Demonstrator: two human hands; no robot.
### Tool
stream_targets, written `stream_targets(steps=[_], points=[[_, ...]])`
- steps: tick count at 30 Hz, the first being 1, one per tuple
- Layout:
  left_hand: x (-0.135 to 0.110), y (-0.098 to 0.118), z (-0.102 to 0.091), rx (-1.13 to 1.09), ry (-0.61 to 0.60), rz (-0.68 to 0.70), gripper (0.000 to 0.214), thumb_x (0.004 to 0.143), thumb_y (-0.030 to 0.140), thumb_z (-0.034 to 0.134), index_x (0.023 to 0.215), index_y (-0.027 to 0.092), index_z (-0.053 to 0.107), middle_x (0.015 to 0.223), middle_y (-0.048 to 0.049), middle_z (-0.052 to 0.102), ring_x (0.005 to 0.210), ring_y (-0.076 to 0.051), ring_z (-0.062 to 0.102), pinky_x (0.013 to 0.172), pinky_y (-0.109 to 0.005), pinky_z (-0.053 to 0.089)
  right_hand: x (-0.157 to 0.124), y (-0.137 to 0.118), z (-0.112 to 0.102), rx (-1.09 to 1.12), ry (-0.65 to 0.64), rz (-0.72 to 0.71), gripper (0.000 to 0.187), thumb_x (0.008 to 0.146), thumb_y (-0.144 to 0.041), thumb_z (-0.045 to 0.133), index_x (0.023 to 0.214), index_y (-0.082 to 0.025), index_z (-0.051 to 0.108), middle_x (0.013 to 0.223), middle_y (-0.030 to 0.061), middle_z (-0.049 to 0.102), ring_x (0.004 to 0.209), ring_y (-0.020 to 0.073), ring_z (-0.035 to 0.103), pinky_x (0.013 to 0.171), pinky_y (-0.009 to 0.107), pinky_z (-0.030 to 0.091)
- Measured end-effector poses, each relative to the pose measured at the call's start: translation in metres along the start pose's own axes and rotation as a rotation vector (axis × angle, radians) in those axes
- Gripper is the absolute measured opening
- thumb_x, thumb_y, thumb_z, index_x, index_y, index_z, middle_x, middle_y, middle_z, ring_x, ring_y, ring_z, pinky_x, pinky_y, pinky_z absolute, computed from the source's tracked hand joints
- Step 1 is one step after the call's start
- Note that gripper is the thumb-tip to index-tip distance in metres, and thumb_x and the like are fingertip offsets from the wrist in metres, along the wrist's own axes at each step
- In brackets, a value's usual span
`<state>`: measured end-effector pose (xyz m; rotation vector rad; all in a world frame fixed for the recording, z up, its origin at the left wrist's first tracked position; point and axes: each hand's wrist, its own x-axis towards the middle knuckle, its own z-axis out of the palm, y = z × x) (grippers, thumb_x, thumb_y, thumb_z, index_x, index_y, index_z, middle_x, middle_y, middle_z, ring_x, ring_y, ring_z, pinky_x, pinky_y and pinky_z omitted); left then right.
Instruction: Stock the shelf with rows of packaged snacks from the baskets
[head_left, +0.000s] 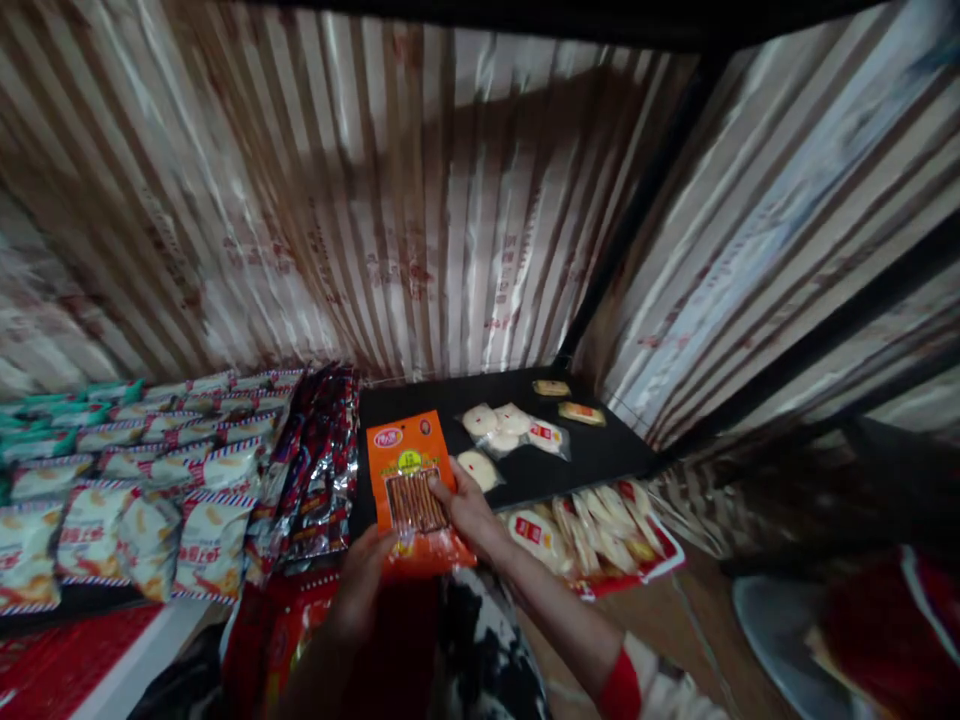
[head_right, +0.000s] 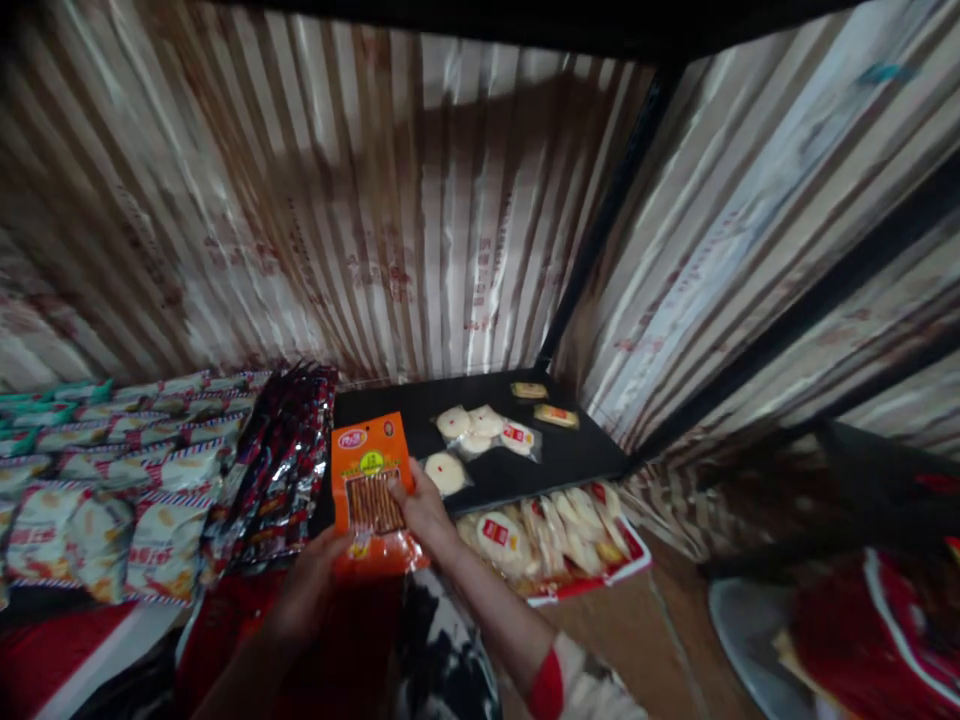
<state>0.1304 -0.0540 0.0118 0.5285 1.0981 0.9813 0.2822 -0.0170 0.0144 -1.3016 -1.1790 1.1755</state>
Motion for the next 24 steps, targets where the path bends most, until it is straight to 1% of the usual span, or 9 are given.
stream_targets(steps=[2,4,7,9,11,13,17,20,24], points=[[0.009,0.002,0.002,0.022,-0.014,0.014,0.031,0.057,0.033,0.074,0.084,0.018,0.067,0.079,-0.0049,0.07,0.086,-0.026,0.065,0.081,-0.036,0.05,0.016,-0.002,-0.002,-0.016,-0.028,0.024,0.037,0.079,-0.044,0.054,0.111,-0.024,0.054,0.098,0.0022,0.066,0.093,0.02,0.061,0.081,0.033,0.05],[0.022,0.002,0.007,0.013,0.005,0.089,0.03,0.06,0.034,0.071,0.084,0.018,0.066,0.08,-0.0047,0.07,0.081,-0.023,0.065,0.078,-0.034,0.05,0.032,-0.002,-0.003,0.003,-0.056,0.041,0.037,0.081,-0.044,0.05,0.113,-0.024,0.051,0.101,0.0011,0.065,0.089,0.0168,0.062,0.079,0.03,0.05],[0.043,-0.002,0.014,-0.005,0.061,0.16,0.033,0.058,0.035,0.072,0.084,0.016,0.065,0.081,-0.0035,0.069,0.079,-0.019,0.063,0.078,-0.031,0.048,0.053,0.002,-0.007,0.043,-0.1,0.03,0.039,0.08,-0.042,0.053,0.114,-0.023,0.05,0.102,0.0,0.065,0.087,0.0143,0.061,0.079,0.029,0.05],[0.057,-0.004,0.018,0.02,0.125,0.178,0.034,0.056,0.036,0.072,0.082,0.016,0.064,0.074,-0.0018,0.068,0.074,-0.018,0.062,0.074,-0.03,0.048,0.066,0.007,-0.011,0.043,-0.107,0.033,0.04,0.08,-0.04,0.055,0.115,-0.022,0.05,0.103,-0.0003,0.065,0.089,0.0134,0.061,0.082,0.029,0.049],[0.07,-0.006,0.022,0.063,0.195,0.177,0.032,0.055,0.036,0.071,0.078,0.016,0.063,0.069,0.0,0.065,0.071,-0.016,0.06,0.071,-0.028,0.046,0.075,0.012,-0.015,0.025,-0.095,0.047,0.04,0.081,-0.039,0.054,0.117,-0.023,0.049,0.104,-0.0006,0.065,0.091,0.0132,0.06,0.084,0.03,0.048],[0.08,-0.006,0.025,0.104,0.255,0.162,0.029,0.055,0.034,0.07,0.076,0.016,0.062,0.069,0.0007,0.064,0.069,-0.015,0.059,0.07,-0.027,0.045,0.08,0.018,-0.019,0.014,-0.088,0.049,0.039,0.082,-0.038,0.052,0.118,-0.023,0.048,0.104,-0.0008,0.065,0.093,0.0134,0.06,0.085,0.03,0.048],[0.099,-0.004,0.033,0.102,0.295,0.142,0.027,0.06,0.027,0.064,0.085,0.016,0.062,0.077,-0.0008,0.066,0.071,-0.014,0.059,0.07,-0.027,0.045,0.088,0.028,-0.027,-0.014,-0.099,0.02,0.041,0.082,-0.033,0.051,0.121,-0.024,0.046,0.104,-0.0001,0.065,0.094,0.015,0.061,0.084,0.031,0.048],[0.117,0.002,0.041,0.1,0.339,0.159,0.023,0.064,0.023,0.06,0.087,0.017,0.06,0.076,-0.0002,0.065,0.068,-0.014,0.059,0.067,-0.027,0.045,0.102,0.03,-0.031,-0.189,-0.073,-0.011,0.043,0.08,-0.028,0.052,0.122,-0.021,0.047,0.106,0.0023,0.065,0.095,0.0171,0.06,0.086,0.033,0.047],[0.153,0.02,0.048,0.235,0.413,0.209,0.014,0.067,0.014,0.053,0.08,0.018,0.058,0.072,-0.0004,0.063,0.068,-0.015,0.059,0.066,-0.027,0.044,0.141,0.028,-0.025,-0.537,-0.008,-0.028,0.053,0.075,-0.021,0.056,0.127,-0.018,0.044,0.11,0.0074,0.063,0.097,0.0219,0.06,0.09,0.039,0.044]])
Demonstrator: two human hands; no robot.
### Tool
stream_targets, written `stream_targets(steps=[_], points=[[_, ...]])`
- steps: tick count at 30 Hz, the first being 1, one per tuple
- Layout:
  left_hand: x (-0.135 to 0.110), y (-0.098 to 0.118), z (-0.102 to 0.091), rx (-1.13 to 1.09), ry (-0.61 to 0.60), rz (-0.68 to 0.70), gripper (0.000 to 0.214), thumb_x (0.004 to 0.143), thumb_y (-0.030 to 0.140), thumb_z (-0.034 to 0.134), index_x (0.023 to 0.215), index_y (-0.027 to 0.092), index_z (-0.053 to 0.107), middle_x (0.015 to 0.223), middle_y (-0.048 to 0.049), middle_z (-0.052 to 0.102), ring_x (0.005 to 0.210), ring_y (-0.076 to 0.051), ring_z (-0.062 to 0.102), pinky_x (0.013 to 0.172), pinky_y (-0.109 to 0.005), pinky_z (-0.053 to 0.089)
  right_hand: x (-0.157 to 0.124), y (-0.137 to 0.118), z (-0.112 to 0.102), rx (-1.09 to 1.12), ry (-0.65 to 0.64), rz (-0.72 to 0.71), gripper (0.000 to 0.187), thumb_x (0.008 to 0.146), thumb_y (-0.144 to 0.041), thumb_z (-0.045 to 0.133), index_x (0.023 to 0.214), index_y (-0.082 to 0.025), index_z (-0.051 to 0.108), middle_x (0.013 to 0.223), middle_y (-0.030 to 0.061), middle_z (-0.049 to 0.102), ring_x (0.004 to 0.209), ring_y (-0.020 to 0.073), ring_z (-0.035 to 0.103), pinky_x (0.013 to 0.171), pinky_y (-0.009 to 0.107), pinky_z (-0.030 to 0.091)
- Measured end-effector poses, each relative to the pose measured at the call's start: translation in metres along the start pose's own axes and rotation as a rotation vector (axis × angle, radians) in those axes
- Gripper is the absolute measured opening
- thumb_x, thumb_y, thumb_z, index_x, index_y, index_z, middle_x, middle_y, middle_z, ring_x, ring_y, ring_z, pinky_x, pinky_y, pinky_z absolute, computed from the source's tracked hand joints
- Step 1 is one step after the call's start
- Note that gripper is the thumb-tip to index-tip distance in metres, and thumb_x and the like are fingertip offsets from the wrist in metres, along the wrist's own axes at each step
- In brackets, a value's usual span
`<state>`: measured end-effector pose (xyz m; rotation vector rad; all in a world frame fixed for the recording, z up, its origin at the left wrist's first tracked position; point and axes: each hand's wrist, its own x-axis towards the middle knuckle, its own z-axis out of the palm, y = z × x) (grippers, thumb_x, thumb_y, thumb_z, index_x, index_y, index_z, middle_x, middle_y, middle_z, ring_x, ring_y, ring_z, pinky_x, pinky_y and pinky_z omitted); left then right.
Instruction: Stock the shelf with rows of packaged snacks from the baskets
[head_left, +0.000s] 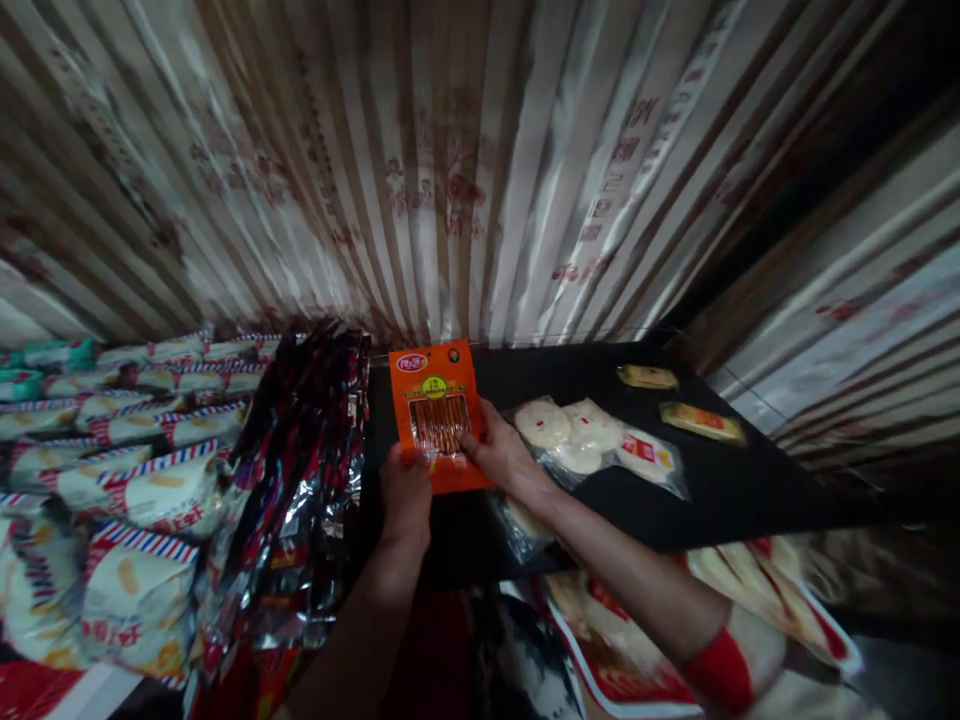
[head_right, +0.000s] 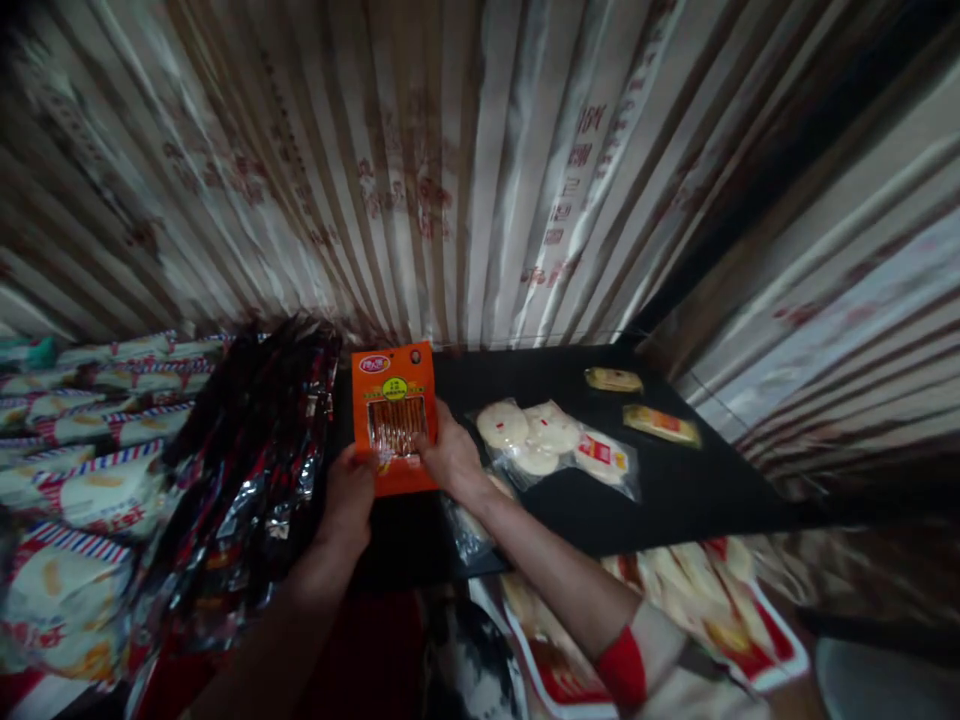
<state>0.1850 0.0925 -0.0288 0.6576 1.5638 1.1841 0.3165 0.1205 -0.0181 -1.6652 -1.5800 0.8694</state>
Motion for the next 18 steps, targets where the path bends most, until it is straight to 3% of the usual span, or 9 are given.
stream_targets(steps=[4,8,14,18], points=[[0.036,0.014,0.015,0.179,0.163,0.117,0.024,0.068,0.013,0.056,0.092,0.017,0.058,0.087,-0.0059,0.064,0.086,-0.021,0.06,0.077,-0.03,0.044,0.046,-0.009,0.015,-0.095,0.009,-0.019,0.057,0.075,-0.017,0.057,0.13,-0.019,0.041,0.116,0.007,0.061,0.108,0.022,0.056,0.094,0.036,0.042],[0.05,0.024,0.025,0.394,0.245,0.224,0.044,0.071,0.014,0.057,0.115,0.012,0.051,0.111,-0.016,0.058,0.111,-0.026,0.052,0.093,-0.035,0.037,0.079,-0.013,0.031,-0.234,-0.001,0.058,0.058,0.076,-0.016,0.056,0.131,-0.017,0.038,0.114,0.0086,0.062,0.106,0.0221,0.057,0.091,0.034,0.043],[0.044,0.028,0.031,0.86,0.221,0.354,0.037,0.075,0.02,0.054,0.111,0.015,0.059,0.128,-0.0164,0.047,0.122,-0.029,0.041,0.1,-0.037,0.034,0.089,-0.018,0.039,-0.46,-0.007,0.043,0.066,0.078,-0.021,0.054,0.138,-0.016,0.026,0.111,0.0117,0.061,0.099,0.0233,0.06,0.084,0.033,0.045],[0.049,0.022,0.032,0.939,0.178,0.336,0.033,0.077,0.018,0.048,0.107,0.015,0.062,0.137,-0.0169,0.041,0.127,-0.031,0.036,0.099,-0.044,0.036,0.087,-0.016,0.036,-0.606,-0.004,0.018,0.055,0.081,-0.027,0.052,0.133,-0.017,0.038,0.115,0.0137,0.056,0.105,0.0249,0.054,0.086,0.033,0.043]])
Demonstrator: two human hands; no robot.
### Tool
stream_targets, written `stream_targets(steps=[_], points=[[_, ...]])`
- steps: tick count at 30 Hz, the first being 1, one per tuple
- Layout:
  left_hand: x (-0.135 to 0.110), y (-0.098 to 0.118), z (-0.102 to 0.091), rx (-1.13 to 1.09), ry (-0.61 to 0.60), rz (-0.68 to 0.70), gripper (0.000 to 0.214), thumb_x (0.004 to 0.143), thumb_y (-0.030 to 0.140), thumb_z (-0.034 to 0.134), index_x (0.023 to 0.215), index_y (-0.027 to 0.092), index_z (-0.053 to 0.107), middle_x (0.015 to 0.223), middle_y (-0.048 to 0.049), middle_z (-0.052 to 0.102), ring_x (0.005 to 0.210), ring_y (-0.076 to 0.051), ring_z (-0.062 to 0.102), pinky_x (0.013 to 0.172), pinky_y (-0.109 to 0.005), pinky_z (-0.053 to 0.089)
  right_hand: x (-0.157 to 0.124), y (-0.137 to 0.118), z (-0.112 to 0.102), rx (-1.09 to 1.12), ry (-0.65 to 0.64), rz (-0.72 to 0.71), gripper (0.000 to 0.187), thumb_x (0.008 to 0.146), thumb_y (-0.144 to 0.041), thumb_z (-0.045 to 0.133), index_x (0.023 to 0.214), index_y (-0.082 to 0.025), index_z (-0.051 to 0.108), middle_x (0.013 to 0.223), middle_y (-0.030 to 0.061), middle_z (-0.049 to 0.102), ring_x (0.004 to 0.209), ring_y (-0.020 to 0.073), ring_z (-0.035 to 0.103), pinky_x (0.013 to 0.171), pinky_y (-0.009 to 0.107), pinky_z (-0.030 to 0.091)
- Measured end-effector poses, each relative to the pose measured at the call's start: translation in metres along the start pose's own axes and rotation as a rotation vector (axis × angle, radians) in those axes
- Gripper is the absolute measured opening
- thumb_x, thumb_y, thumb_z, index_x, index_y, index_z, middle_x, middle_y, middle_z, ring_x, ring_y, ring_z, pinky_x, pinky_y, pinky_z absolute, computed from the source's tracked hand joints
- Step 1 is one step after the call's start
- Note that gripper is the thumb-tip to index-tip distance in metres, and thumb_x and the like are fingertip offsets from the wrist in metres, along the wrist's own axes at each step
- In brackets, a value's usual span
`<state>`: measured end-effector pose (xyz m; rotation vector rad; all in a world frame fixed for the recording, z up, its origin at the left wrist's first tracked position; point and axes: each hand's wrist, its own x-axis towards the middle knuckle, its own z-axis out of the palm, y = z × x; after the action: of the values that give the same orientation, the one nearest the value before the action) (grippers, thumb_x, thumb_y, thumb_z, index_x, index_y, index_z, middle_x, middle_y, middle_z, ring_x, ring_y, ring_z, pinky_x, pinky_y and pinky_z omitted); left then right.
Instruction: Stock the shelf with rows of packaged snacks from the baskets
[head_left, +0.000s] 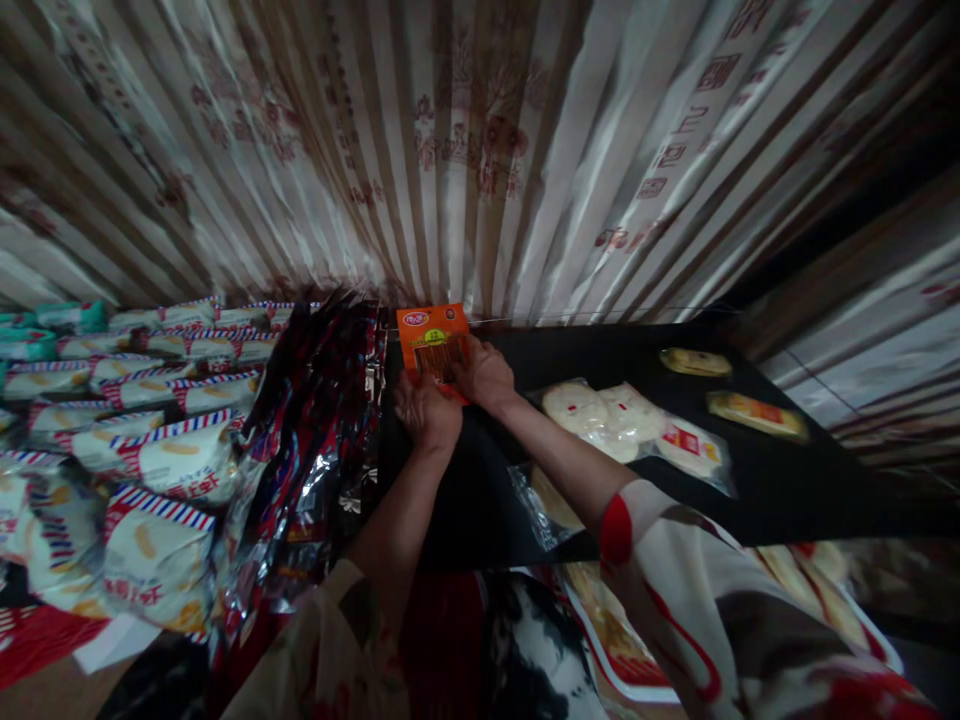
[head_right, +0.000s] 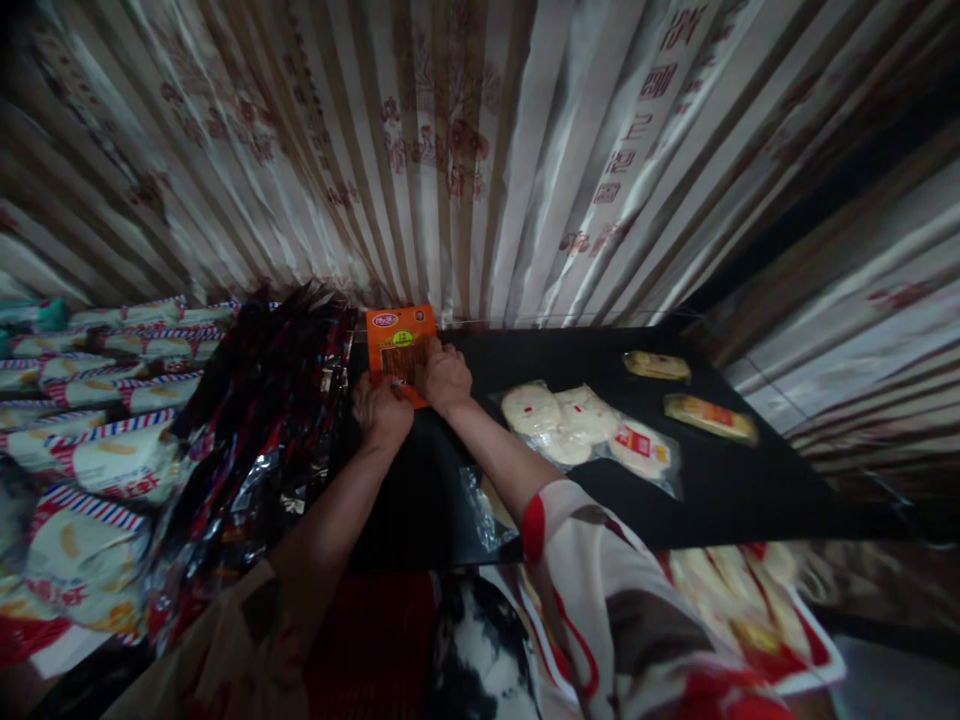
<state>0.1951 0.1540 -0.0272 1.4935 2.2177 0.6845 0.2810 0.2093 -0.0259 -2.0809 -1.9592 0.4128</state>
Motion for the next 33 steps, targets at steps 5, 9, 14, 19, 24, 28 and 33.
stream_targets(steps=[5,9,14,19,24,28,33], points=[[0.014,-0.002,0.001,-0.013,-0.08,0.034,0.035,0.078,0.018,0.048,0.11,0.012,0.06,0.142,-0.0175,0.036,0.134,-0.031,0.026,0.106,-0.045,0.029,-0.003,0.002,0.005,-0.074,0.003,-0.046,0.041,0.083,-0.027,0.049,0.123,-0.018,0.051,0.116,0.0128,0.053,0.106,0.0245,0.05,0.091,0.033,0.039],[0.023,-0.004,-0.003,-0.008,-0.117,0.084,0.039,0.077,0.021,0.05,0.114,0.011,0.058,0.141,-0.018,0.037,0.136,-0.032,0.02,0.109,-0.048,0.023,-0.005,0.0,0.013,-0.089,0.033,-0.066,0.037,0.083,-0.029,0.048,0.118,-0.018,0.056,0.126,0.0125,0.046,0.109,0.0247,0.045,0.091,0.032,0.039],[0.019,-0.008,-0.006,0.081,-0.107,0.146,0.052,0.081,0.026,0.045,0.129,0.008,0.043,0.146,-0.0196,0.026,0.138,-0.032,0.011,0.11,-0.051,0.017,-0.006,0.002,0.017,-0.136,0.079,-0.129,0.039,0.086,-0.033,0.046,0.12,-0.018,0.055,0.133,0.0136,0.043,0.119,0.0275,0.036,0.096,0.037,0.037],[-0.009,-0.002,-0.017,-0.01,-0.052,0.22,0.046,0.085,0.021,0.037,0.127,0.004,0.045,0.144,-0.0221,0.031,0.138,-0.03,0.016,0.11,-0.048,0.02,-0.019,0.002,0.009,-0.129,0.182,-0.168,0.041,0.085,-0.033,0.046,0.122,-0.015,0.054,0.137,0.0154,0.04,0.12,0.0298,0.037,0.095,0.041,0.039],[-0.071,-0.003,-0.038,-0.282,0.042,0.274,0.039,0.082,0.012,0.037,0.118,0.012,0.053,0.131,-0.0148,0.049,0.125,-0.023,0.041,0.106,-0.038,0.034,-0.057,-0.003,-0.013,0.108,0.287,-0.329,0.034,0.084,-0.028,0.047,0.112,-0.013,0.059,0.123,0.0151,0.053,0.113,0.0267,0.048,0.093,0.042,0.042],[-0.135,-0.046,-0.062,-0.424,0.006,0.448,0.048,0.078,0.006,0.037,0.123,0.015,0.046,0.125,-0.0103,0.053,0.117,-0.018,0.048,0.102,-0.032,0.039,-0.133,-0.01,-0.019,0.393,0.228,-0.472,0.029,0.086,-0.025,0.042,0.108,-0.019,0.06,0.106,0.0073,0.062,0.096,0.0199,0.059,0.085,0.038,0.048],[-0.214,-0.154,-0.092,-0.459,-0.206,0.453,0.031,0.08,0.011,0.039,0.103,0.019,0.058,0.104,-0.0055,0.063,0.099,-0.015,0.057,0.091,-0.031,0.046,-0.264,-0.011,0.007,0.567,-0.102,-0.601,0.028,0.088,-0.017,0.038,0.099,-0.02,0.063,0.092,0.0036,0.067,0.085,0.0144,0.063,0.078,0.029,0.049]])
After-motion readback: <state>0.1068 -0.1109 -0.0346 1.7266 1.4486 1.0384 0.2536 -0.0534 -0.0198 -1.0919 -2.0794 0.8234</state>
